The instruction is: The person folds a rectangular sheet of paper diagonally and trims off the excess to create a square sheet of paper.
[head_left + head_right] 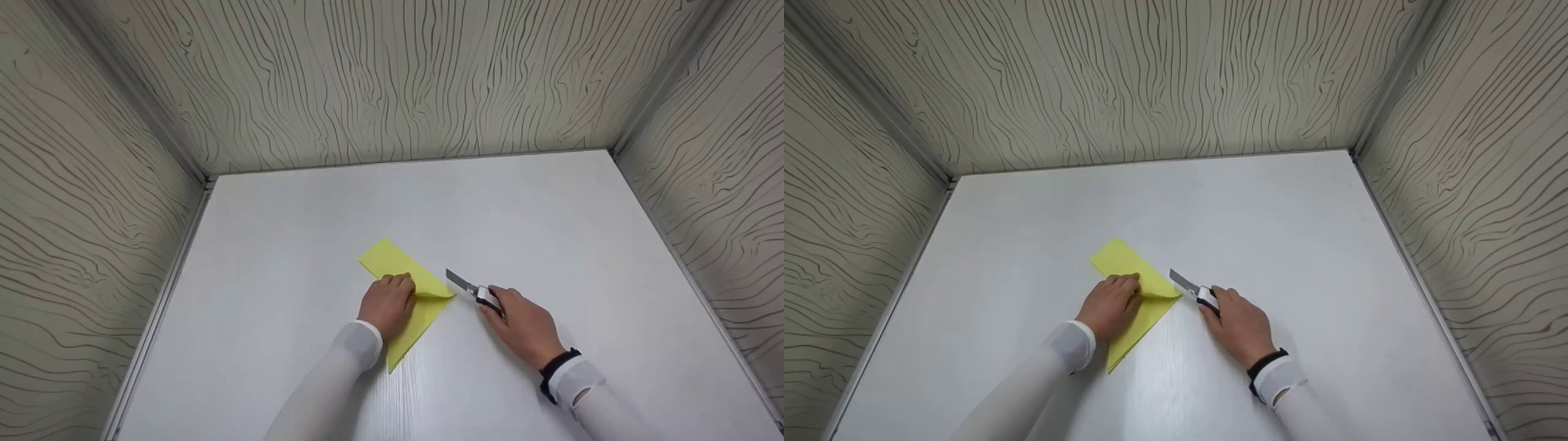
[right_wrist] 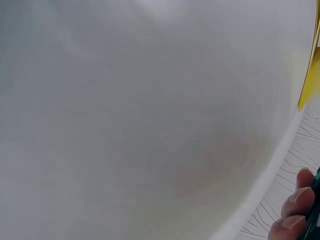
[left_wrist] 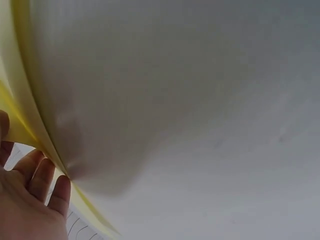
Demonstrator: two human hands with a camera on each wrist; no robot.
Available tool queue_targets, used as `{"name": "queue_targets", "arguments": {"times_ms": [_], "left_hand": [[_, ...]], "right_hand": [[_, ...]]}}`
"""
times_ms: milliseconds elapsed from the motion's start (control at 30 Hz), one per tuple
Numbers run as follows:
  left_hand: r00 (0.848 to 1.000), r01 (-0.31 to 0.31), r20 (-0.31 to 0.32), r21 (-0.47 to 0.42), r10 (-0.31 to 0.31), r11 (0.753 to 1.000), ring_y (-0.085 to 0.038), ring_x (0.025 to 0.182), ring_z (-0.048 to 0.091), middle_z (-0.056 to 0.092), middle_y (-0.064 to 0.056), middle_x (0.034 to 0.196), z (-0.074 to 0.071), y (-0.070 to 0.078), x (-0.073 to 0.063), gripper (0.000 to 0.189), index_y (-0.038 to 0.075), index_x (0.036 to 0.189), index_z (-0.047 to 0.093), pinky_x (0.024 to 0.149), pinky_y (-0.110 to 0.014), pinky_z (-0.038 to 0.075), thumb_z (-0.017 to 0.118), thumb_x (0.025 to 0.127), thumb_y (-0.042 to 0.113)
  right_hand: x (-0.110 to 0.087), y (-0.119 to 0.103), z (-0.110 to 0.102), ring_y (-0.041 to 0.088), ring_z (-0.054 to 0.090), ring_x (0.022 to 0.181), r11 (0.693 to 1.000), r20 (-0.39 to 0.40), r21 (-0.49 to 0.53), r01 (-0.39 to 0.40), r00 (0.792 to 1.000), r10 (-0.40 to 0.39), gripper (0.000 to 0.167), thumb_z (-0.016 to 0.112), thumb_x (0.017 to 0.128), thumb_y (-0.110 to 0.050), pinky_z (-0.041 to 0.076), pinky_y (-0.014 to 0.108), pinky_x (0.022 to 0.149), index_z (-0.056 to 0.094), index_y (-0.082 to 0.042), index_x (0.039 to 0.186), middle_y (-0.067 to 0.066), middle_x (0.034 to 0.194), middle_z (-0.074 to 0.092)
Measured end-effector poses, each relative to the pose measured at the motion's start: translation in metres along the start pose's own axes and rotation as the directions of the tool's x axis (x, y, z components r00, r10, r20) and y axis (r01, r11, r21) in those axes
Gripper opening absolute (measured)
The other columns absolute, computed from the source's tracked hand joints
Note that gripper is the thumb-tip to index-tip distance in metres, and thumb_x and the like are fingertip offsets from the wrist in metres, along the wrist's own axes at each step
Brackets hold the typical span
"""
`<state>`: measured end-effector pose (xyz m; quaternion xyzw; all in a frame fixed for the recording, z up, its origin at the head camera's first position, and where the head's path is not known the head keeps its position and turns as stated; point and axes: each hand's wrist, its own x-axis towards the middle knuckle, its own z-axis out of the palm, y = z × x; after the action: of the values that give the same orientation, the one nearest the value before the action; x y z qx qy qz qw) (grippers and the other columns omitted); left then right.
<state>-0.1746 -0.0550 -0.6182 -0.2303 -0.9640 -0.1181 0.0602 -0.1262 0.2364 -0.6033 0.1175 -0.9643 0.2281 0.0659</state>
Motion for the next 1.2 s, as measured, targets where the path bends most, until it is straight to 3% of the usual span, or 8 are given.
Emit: {"name": "queue_targets", "arguments": {"times_ms": [133,267,433,700,900,1200], "left_hand": [[1.000,0.007,-0.007,0.001,-0.007,1.000,-0.022,0.103,0.062,0.066,0.003,0.108,-0.002,0.000,0.002,0.011,0.018,0.101,0.061,0.087,-0.039,0.051,0.056,0.106,0.027],[1.000,0.017,-0.011,-0.005,-0.017,1.000,-0.021,0.095,0.061,0.063,0.003,0.096,-0.004,0.000,0.003,0.011,0.018,0.098,0.059,0.081,-0.038,0.051,0.056,0.106,0.025],[0.999,0.040,0.017,-0.011,-0.040,0.999,-0.020,0.094,0.061,0.064,0.004,0.094,-0.007,0.001,0.005,0.013,0.019,0.095,0.057,0.079,-0.037,0.051,0.056,0.106,0.025],[0.999,0.041,0.024,-0.010,-0.041,0.999,-0.022,0.098,0.063,0.067,0.002,0.097,-0.008,0.002,0.006,0.015,0.017,0.095,0.058,0.082,-0.039,0.052,0.055,0.107,0.026],[0.999,0.032,0.013,-0.007,-0.032,0.999,-0.022,0.098,0.063,0.066,0.002,0.096,-0.006,0.001,0.005,0.013,0.017,0.096,0.058,0.082,-0.039,0.052,0.057,0.106,0.025],[1.000,0.013,0.028,-0.014,-0.012,1.000,-0.024,0.103,0.063,0.065,0.000,0.098,-0.009,0.003,0.004,0.013,0.016,0.097,0.055,0.085,-0.041,0.053,0.055,0.107,0.024]], "right_hand": [[-0.002,0.003,0.000,0.011,0.056,0.076,0.999,-0.019,0.006,0.051,0.999,-0.051,0.048,0.074,0.095,-0.035,0.053,0.036,0.068,0.061,-0.007,0.133,0.001,0.102,0.069],[-0.003,0.005,-0.002,0.008,0.053,0.074,0.996,-0.005,0.019,0.086,0.996,-0.086,0.044,0.077,0.091,-0.029,0.051,0.032,0.066,0.062,-0.010,0.127,-0.005,0.093,0.064],[-0.003,0.011,-0.005,0.005,0.049,0.072,0.985,0.024,0.022,0.171,0.985,-0.171,0.041,0.081,0.085,-0.024,0.047,0.027,0.063,0.066,-0.014,0.121,-0.011,0.090,0.061],[-0.001,0.017,-0.004,0.004,0.049,0.075,0.938,0.027,-0.071,0.339,0.941,-0.338,0.042,0.085,0.084,-0.029,0.046,0.024,0.061,0.073,-0.018,0.123,-0.012,0.092,0.063],[0.003,0.013,-0.002,0.010,0.056,0.083,0.948,0.063,-0.122,0.294,0.956,-0.288,0.043,0.084,0.085,-0.032,0.053,0.029,0.069,0.074,-0.015,0.124,-0.004,0.101,0.065],[0.012,0.007,-0.003,0.011,0.055,0.082,0.961,0.117,-0.140,0.239,0.968,-0.223,0.042,0.083,0.087,-0.031,0.052,0.031,0.069,0.073,-0.013,0.123,-0.003,0.101,0.065]]}}
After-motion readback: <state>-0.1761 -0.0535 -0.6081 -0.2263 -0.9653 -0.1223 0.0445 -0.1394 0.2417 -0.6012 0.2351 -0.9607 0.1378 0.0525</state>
